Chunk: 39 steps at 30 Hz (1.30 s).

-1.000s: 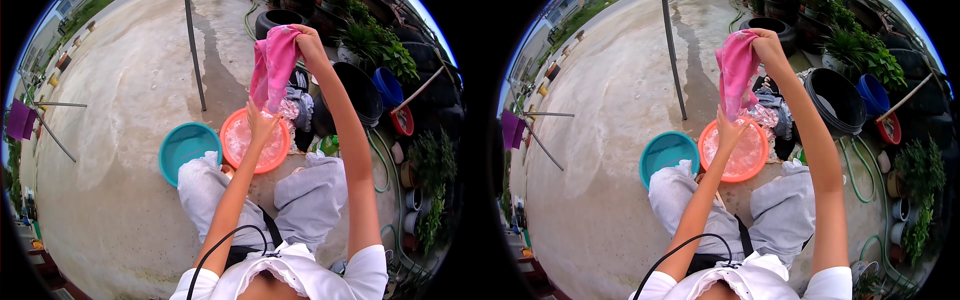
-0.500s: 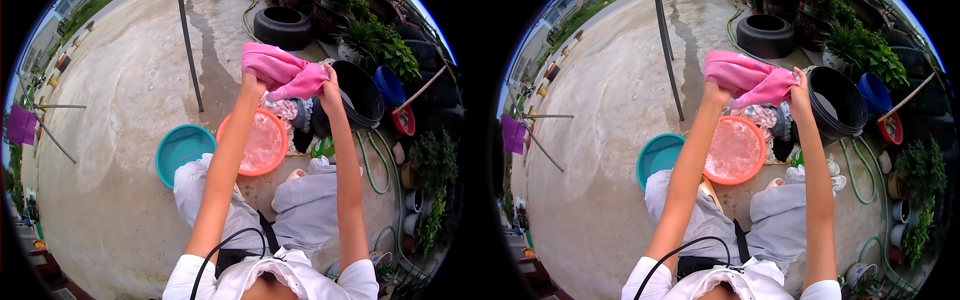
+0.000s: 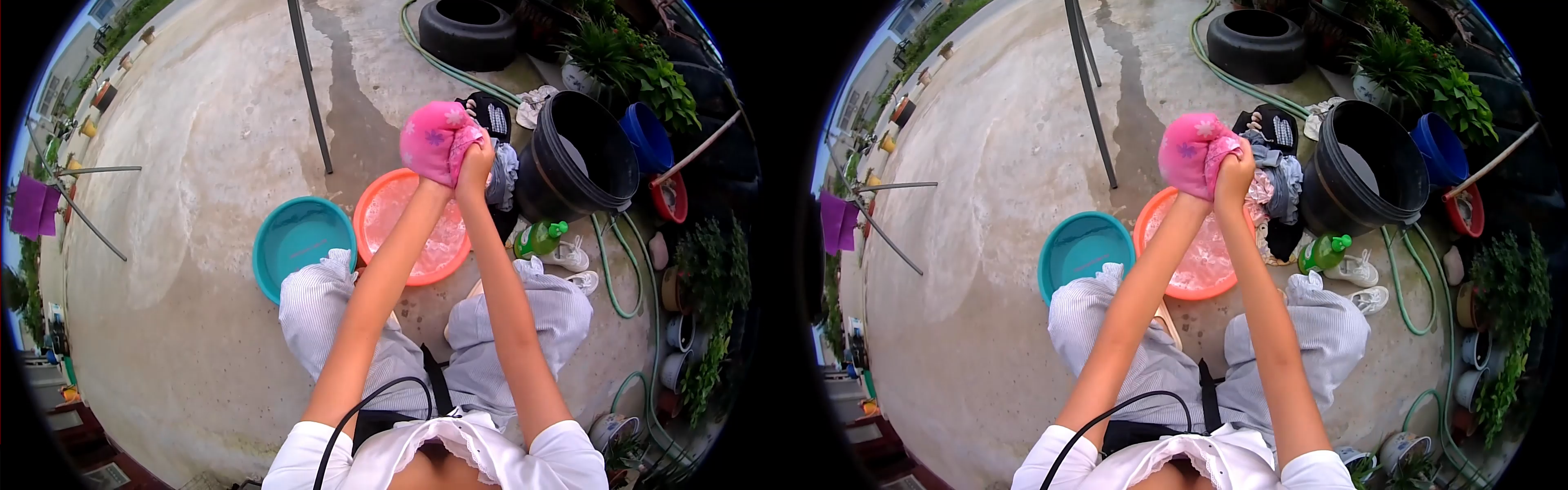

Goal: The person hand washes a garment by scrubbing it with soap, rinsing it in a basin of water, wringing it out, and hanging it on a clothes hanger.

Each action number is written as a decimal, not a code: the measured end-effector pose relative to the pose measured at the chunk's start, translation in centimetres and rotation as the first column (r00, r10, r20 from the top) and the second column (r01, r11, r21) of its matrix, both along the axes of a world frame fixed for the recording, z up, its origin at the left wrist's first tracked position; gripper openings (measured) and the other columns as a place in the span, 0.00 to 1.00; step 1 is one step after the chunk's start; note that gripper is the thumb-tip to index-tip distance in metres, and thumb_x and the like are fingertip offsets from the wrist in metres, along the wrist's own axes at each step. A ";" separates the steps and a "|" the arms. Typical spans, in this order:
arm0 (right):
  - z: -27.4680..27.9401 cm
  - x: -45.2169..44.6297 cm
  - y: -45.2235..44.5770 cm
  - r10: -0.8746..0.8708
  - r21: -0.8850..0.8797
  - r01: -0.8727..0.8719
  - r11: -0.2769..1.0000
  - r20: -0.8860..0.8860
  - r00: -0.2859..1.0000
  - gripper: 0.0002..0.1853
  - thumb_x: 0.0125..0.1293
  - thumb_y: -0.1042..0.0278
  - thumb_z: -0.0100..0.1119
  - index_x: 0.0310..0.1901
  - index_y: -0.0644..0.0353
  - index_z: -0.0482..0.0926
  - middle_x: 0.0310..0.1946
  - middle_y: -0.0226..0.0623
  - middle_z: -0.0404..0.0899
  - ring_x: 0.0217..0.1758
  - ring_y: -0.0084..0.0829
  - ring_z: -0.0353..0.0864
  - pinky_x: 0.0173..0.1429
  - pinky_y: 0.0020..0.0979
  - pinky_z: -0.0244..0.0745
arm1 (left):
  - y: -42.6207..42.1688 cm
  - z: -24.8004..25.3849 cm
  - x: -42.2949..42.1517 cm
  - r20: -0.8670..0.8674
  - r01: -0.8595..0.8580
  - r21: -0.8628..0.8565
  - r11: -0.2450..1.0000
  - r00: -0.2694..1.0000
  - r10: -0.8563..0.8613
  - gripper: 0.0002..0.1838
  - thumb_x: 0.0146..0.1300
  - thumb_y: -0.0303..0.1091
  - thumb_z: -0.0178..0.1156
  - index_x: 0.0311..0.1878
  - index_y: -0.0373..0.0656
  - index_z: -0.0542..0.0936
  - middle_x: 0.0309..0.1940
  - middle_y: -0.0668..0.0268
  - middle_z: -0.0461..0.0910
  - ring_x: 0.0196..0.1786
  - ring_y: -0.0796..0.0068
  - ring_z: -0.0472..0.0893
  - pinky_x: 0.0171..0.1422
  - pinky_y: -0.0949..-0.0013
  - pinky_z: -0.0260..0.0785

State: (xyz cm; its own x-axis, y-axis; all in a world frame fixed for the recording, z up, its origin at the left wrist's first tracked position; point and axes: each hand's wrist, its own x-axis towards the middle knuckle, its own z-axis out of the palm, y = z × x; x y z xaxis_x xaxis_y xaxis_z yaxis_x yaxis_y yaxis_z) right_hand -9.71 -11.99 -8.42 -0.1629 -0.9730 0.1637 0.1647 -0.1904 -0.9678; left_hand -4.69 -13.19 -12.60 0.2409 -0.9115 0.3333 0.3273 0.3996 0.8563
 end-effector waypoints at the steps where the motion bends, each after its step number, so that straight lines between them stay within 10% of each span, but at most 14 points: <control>1: 0.4 0.2 0.6 -0.062 -0.046 0.055 0.997 -0.176 0.982 0.12 0.55 0.69 0.44 0.37 0.63 0.74 0.34 0.44 0.77 0.37 0.41 0.76 0.42 0.35 0.68 | 0.3 -0.5 -0.2 -0.145 0.102 0.059 0.993 0.985 -0.092 0.12 0.65 0.39 0.43 0.48 0.47 0.70 0.43 0.70 0.73 0.46 0.78 0.72 0.51 0.75 0.64; 2: 0.3 0.4 0.9 -0.130 -0.100 0.101 0.990 -0.347 0.929 0.11 0.53 0.68 0.45 0.35 0.63 0.74 0.32 0.48 0.77 0.36 0.44 0.76 0.41 0.36 0.68 | 1.0 -1.2 0.8 -0.408 0.383 -0.005 0.924 0.843 -0.351 0.14 0.67 0.41 0.40 0.51 0.49 0.67 0.48 0.71 0.70 0.50 0.79 0.70 0.55 0.75 0.62; 6: 1.1 0.5 2.1 -0.190 -0.279 -0.006 0.960 -0.668 0.720 0.09 0.47 0.69 0.48 0.32 0.61 0.74 0.28 0.49 0.76 0.31 0.52 0.74 0.33 0.43 0.68 | 2.6 -2.7 2.2 -0.371 0.462 0.217 0.860 0.854 -0.365 0.16 0.67 0.45 0.39 0.50 0.49 0.68 0.48 0.70 0.72 0.49 0.76 0.71 0.54 0.72 0.64; 9: 0.7 0.3 2.1 -0.139 -0.303 -0.168 0.938 -0.773 0.619 0.09 0.44 0.71 0.49 0.30 0.59 0.74 0.23 0.48 0.76 0.27 0.52 0.74 0.30 0.44 0.68 | 3.1 -3.0 3.5 -0.729 0.691 0.359 0.627 0.627 -0.274 0.19 0.64 0.50 0.42 0.49 0.48 0.69 0.47 0.68 0.73 0.48 0.74 0.73 0.52 0.68 0.67; 13: 0.7 -0.5 1.8 0.003 -0.174 -0.294 0.940 -0.856 0.516 0.11 0.44 0.71 0.46 0.31 0.60 0.76 0.22 0.51 0.75 0.29 0.52 0.74 0.33 0.45 0.69 | 4.3 -3.2 5.0 -0.795 0.867 0.029 0.498 0.322 -0.514 0.17 0.63 0.47 0.46 0.48 0.47 0.71 0.49 0.66 0.72 0.47 0.72 0.74 0.51 0.65 0.68; 15: 0.3 -0.9 0.7 0.067 -0.101 -0.282 0.954 -0.845 0.531 0.12 0.46 0.71 0.44 0.31 0.61 0.77 0.23 0.52 0.75 0.30 0.52 0.74 0.34 0.43 0.69 | 3.6 -4.0 3.8 0.029 0.357 0.326 0.875 0.922 -0.387 0.17 0.63 0.47 0.47 0.49 0.48 0.71 0.49 0.65 0.73 0.47 0.71 0.75 0.51 0.63 0.68; 17: -0.1 -2.2 -1.6 0.196 -0.003 -0.277 0.961 -0.698 0.689 0.13 0.51 0.69 0.43 0.33 0.63 0.77 0.22 0.52 0.76 0.28 0.46 0.75 0.36 0.33 0.70 | 3.5 -3.0 3.6 0.195 0.168 0.378 0.910 0.947 -0.256 0.18 0.62 0.47 0.50 0.51 0.48 0.70 0.50 0.65 0.72 0.49 0.70 0.74 0.53 0.62 0.67; 19: -0.1 -3.9 -3.4 0.256 -0.059 -0.318 0.946 -0.462 0.849 0.14 0.53 0.67 0.42 0.32 0.65 0.77 0.26 0.48 0.77 0.30 0.40 0.76 0.39 0.32 0.70 | 4.6 0.7 5.6 -0.448 0.529 0.510 0.679 0.837 -0.315 0.21 0.60 0.45 0.53 0.54 0.48 0.68 0.52 0.65 0.70 0.52 0.70 0.72 0.56 0.62 0.65; 21: 1.6 -5.5 -4.4 0.299 -0.011 -0.301 0.954 -0.083 0.951 0.14 0.55 0.69 0.41 0.34 0.66 0.76 0.29 0.39 0.77 0.31 0.30 0.74 0.40 0.26 0.69 | 4.5 -1.3 7.8 -0.391 0.655 0.332 0.679 0.751 -0.532 0.28 0.59 0.48 0.54 0.60 0.49 0.63 0.56 0.62 0.67 0.59 0.64 0.66 0.61 0.55 0.60; 25: 6.0 -7.4 -4.6 0.613 0.019 -0.688 0.725 0.438 0.658 0.19 0.62 0.64 0.41 0.52 0.64 0.68 0.40 0.38 0.75 0.41 0.28 0.76 0.50 0.28 0.71 | 5.4 0.8 7.7 -0.602 0.676 0.089 0.731 0.621 -0.502 0.34 0.58 0.59 0.47 0.64 0.52 0.57 0.60 0.54 0.60 0.63 0.52 0.60 0.62 0.46 0.54; 29: 5.7 -5.9 -3.0 0.644 0.109 -0.651 0.751 0.098 0.759 0.24 0.61 0.64 0.43 0.60 0.55 0.61 0.47 0.38 0.72 0.50 0.28 0.72 0.53 0.26 0.67 | 5.3 3.9 4.4 -0.724 0.672 0.076 0.737 0.545 -0.423 0.40 0.56 0.69 0.40 0.62 0.48 0.58 0.58 0.58 0.63 0.61 0.57 0.63 0.63 0.51 0.55; 30: 4.9 -5.4 -2.4 0.617 0.118 -0.608 0.785 -0.225 0.754 0.27 0.58 0.65 0.45 0.61 0.54 0.60 0.50 0.39 0.70 0.51 0.29 0.71 0.52 0.25 0.66 | 5.1 4.2 3.2 -0.712 0.645 0.121 0.754 0.586 -0.387 0.40 0.55 0.69 0.39 0.61 0.47 0.60 0.57 0.59 0.64 0.61 0.59 0.64 0.63 0.52 0.56; 33: 3.9 -2.8 1.1 0.018 -0.196 -0.391 0.899 -0.877 0.480 0.23 0.47 0.66 0.50 0.49 0.52 0.70 0.39 0.43 0.72 0.41 0.43 0.74 0.39 0.34 0.70 | 4.2 3.3 2.3 -0.697 0.560 0.109 0.821 0.632 -0.339 0.32 0.59 0.65 0.38 0.51 0.46 0.67 0.47 0.63 0.72 0.50 0.67 0.74 0.54 0.61 0.67; 39: 1.8 0.1 2.0 -0.104 -0.358 -0.294 0.886 -0.772 0.627 0.12 0.44 0.67 0.53 0.34 0.56 0.71 0.28 0.40 0.75 0.31 0.44 0.75 0.29 0.40 0.69 | 3.7 0.9 3.7 -0.733 0.524 0.026 0.851 0.589 -0.340 0.14 0.61 0.46 0.41 0.37 0.46 0.70 0.34 0.67 0.71 0.38 0.72 0.73 0.42 0.68 0.68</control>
State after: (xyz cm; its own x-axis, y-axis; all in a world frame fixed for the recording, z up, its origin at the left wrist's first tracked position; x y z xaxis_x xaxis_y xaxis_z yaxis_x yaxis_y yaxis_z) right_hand -9.64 -9.96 -6.62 0.3020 -0.7715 0.5600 -0.5389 -0.6227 -0.5673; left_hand -0.98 -9.53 -11.65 -0.1304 -0.9911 0.0268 0.9288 -0.1127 0.3529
